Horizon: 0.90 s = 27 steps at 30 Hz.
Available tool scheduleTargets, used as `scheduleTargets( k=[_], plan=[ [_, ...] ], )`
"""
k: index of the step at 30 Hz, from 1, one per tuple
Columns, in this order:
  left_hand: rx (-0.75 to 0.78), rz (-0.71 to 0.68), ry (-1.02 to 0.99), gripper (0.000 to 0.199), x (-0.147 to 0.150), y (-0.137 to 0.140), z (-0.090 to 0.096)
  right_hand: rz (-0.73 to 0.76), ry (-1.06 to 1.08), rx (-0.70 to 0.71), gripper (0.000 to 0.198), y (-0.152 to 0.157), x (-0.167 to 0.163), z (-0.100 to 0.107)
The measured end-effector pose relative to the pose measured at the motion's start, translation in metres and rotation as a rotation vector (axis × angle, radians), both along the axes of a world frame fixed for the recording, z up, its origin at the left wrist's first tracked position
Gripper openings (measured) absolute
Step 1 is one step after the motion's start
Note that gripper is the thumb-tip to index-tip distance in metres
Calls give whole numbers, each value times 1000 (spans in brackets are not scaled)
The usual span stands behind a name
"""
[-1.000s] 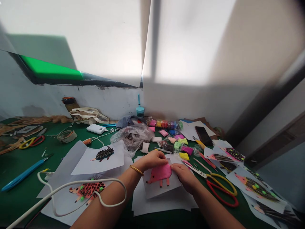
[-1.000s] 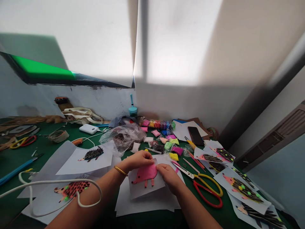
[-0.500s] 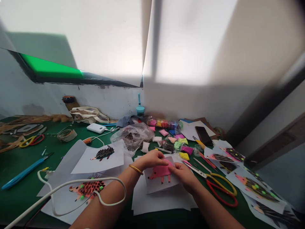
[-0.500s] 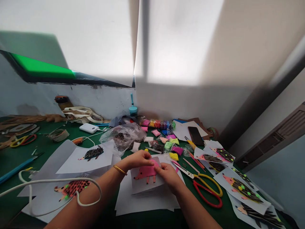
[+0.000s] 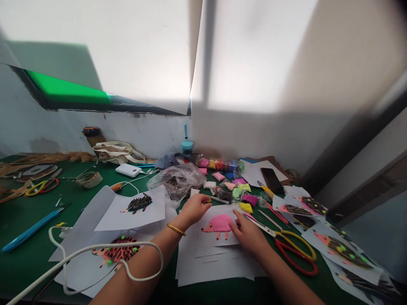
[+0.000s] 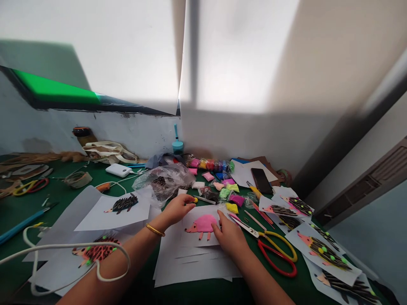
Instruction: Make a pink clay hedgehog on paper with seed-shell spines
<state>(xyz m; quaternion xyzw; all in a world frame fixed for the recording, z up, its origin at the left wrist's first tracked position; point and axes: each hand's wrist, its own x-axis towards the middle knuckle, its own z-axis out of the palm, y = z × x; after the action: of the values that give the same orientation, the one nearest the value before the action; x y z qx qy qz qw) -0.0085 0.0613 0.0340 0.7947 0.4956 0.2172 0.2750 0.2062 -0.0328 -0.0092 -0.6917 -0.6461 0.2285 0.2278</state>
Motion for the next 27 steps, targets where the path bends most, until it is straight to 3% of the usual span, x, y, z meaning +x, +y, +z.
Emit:
scheduleTargets(
  k=[3,6,9,12,17,27],
  plan=[
    [77,8,39,27,-11,-11,-7,28,-261,134,53,-5,6,5],
    [133,-51,74,27,-17,-29,-18,185,-346,241,46,-10,4,6],
    [196,-158,95,59,-20,-45,-29,393,-378,203,54,-13,-4,-2],
    [169,-190,160,83,-21,-53,-38,502,-412,116,71,-14,-11,-11],
    [122,-202,198,89,-24,-54,-44,521,-449,62,74,-13,-15,-9],
    [144,-192,148,89,-26,-56,-49,549,-441,100,71,-5,-32,-1]
  ],
)
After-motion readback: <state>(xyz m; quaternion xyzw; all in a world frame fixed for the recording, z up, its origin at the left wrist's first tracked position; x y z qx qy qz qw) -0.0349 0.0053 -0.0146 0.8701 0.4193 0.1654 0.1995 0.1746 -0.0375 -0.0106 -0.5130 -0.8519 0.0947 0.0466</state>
